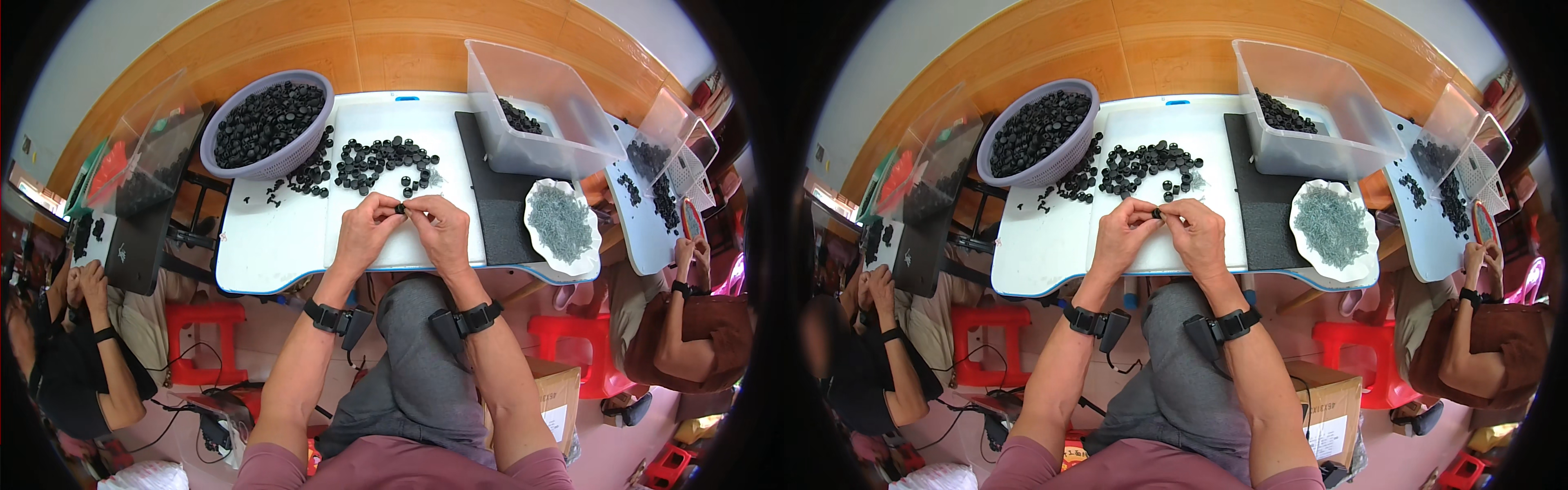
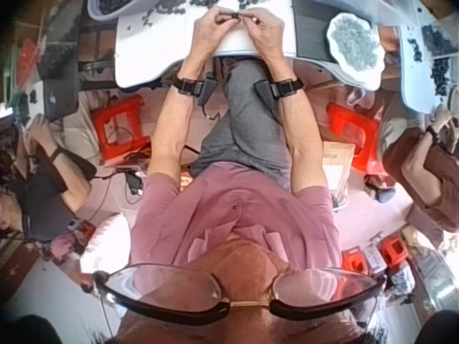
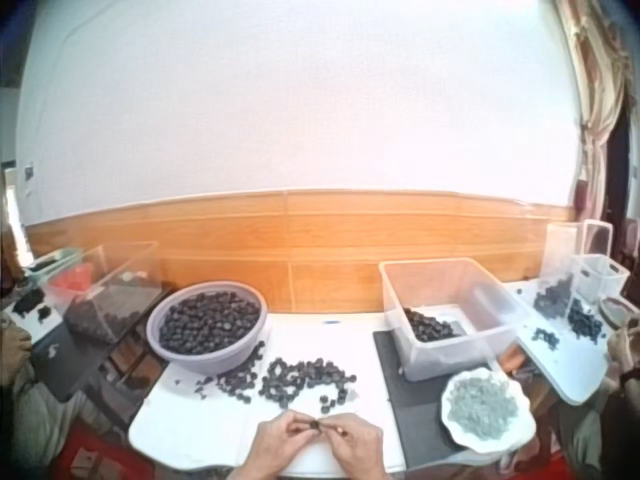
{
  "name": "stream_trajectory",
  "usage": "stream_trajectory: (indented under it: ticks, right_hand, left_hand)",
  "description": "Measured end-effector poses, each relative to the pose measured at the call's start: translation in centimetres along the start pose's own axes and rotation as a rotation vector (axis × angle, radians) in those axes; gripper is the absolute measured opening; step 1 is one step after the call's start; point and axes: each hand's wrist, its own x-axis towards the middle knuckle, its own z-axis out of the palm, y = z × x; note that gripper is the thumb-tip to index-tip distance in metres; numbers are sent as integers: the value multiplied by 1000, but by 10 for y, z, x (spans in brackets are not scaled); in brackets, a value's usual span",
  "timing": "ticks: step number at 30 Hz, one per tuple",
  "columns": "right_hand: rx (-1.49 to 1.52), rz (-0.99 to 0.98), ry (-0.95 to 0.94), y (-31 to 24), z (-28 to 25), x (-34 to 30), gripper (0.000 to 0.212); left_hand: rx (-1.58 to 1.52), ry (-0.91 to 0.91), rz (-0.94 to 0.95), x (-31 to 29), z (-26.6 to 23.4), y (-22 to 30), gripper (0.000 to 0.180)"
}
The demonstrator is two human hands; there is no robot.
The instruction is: Assemble small black rubber components by inserting tiny white plastic parts into them.
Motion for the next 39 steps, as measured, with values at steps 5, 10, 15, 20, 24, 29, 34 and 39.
stream_trajectory:
  ticks: [5,10,15,20,24,29,34,39]
  right_hand:
    - [-20,-18,-9,0,0,0,9]
    - [-31,-48,-14,1,0,0,9]
    - [-30,-61,-12,3,0,-1,10]
    - [-55,-98,-10,0,2,-1,11]
    - [-117,-112,-25,-1,2,-2,11]
    - [-146,-116,-32,-4,2,-3,10]
    - [-220,-319,-31,-5,3,-3,12]
    - [-298,-349,-17,-2,3,-4,11]
  left_hand:
    - [-18,-5,-23,0,-1,1,20]
    - [-13,-14,-32,0,-2,0,19]
    - [-10,-22,-36,1,-2,-2,19]
    - [-21,-8,-26,2,-2,-5,21]
    - [-13,-7,-14,3,-2,-6,20]
    - [-4,-8,0,3,-1,-6,20]
    - [-19,-23,-14,4,-2,-9,21]
    - [-114,-151,-58,7,-11,-14,28]
